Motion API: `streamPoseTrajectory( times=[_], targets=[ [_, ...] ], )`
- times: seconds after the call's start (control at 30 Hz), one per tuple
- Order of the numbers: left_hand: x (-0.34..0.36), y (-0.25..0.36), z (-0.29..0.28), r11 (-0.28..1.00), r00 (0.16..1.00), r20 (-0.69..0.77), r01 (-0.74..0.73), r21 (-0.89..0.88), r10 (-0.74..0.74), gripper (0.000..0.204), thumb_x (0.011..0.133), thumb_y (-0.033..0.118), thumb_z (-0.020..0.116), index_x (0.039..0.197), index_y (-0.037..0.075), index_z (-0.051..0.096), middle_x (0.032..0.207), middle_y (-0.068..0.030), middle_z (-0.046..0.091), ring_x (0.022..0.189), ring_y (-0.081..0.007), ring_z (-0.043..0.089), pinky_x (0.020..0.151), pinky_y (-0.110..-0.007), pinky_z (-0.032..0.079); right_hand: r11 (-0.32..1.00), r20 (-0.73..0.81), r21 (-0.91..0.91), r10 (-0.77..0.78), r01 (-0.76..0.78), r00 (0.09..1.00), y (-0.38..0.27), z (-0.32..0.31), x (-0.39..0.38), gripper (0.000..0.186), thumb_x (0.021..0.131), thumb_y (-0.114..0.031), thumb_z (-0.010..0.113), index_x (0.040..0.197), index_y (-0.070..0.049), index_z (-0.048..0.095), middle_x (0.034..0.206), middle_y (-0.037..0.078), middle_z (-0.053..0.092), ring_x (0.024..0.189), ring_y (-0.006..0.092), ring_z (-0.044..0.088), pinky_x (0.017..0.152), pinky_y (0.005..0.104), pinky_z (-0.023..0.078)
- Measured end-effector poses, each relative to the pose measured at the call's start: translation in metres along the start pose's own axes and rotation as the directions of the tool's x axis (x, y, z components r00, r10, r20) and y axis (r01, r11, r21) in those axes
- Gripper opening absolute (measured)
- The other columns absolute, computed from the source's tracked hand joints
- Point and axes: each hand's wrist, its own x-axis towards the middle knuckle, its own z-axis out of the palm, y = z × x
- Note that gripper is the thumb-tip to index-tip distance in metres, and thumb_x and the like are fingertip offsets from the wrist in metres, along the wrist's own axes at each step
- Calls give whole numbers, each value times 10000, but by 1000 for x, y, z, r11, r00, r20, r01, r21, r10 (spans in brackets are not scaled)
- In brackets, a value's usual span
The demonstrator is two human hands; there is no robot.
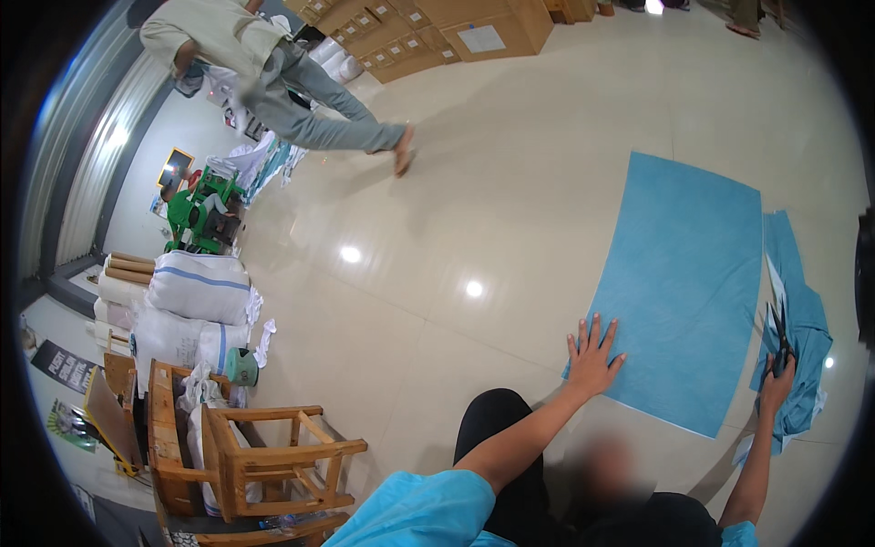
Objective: The person sits on the floor and uses scissors to cut a large piece of light blue fabric into smaller rectangular pieces. They repeatedly trim edges and separate sections, leaving cut pieces on the floor.
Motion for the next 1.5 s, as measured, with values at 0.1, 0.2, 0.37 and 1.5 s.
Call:
streamPoseTrajectory(
  times=[0.1, 0.2, 0.37, 1.5],
  targets=[
    [-8, -6, -3, 999, 998, 26, 48, -5, -48, 871, 1064, 537, 581, 1761, 216, 168, 1811, -244, 54, 1642, -542, 81, 1235, -790, 151, 998, -58, -58, -26, 23, 998, 23, -16, -5, 582, 1033, -307, 760, 1432, 79, 585, 1420, 293, 645, 1324, 453, 610, 1122, 461, 469],
    [-22, -16, -9, 997, 996, 48, 72, -30, -71, 922, 1020, 456, 687, 1754, 227, 179, 1804, -209, 118, 1649, -467, 144, 1276, -687, 218, 1000, -114, -2, -2, 2, 993, 20, -32, -38, 577, 1031, -319, 764, 1410, 83, 595, 1393, 296, 659, 1297, 464, 617, 1106, 470, 471],
    [-42, -30, -20, 946, 961, 0, 272, -176, -276, 873, 919, 336, 832, 1628, 117, 371, 1529, -203, 463, 1456, -399, 453, 1162, -581, 429, 949, -54, 311, 77, -57, 996, -41, -57, -160, 488, 1002, -259, 807, 1313, 75, 635, 1215, 226, 712, 1130, 331, 672, 1012, 404, 508],
    [-73, -22, 21, 41, 725, 428, 530, -847, -539, 168, 1029, 170, 717, 945, 50, 634, 831, -87, 738, 652, -176, 726, 509, -292, 555, 718, 552, 200, -645, 667, 529, -288, -28, -361, 297, 1056, -241, 582, 1314, -95, 591, 1287, 142, 623, 1207, 393, 605, 924, 561, 511]
  ],
)
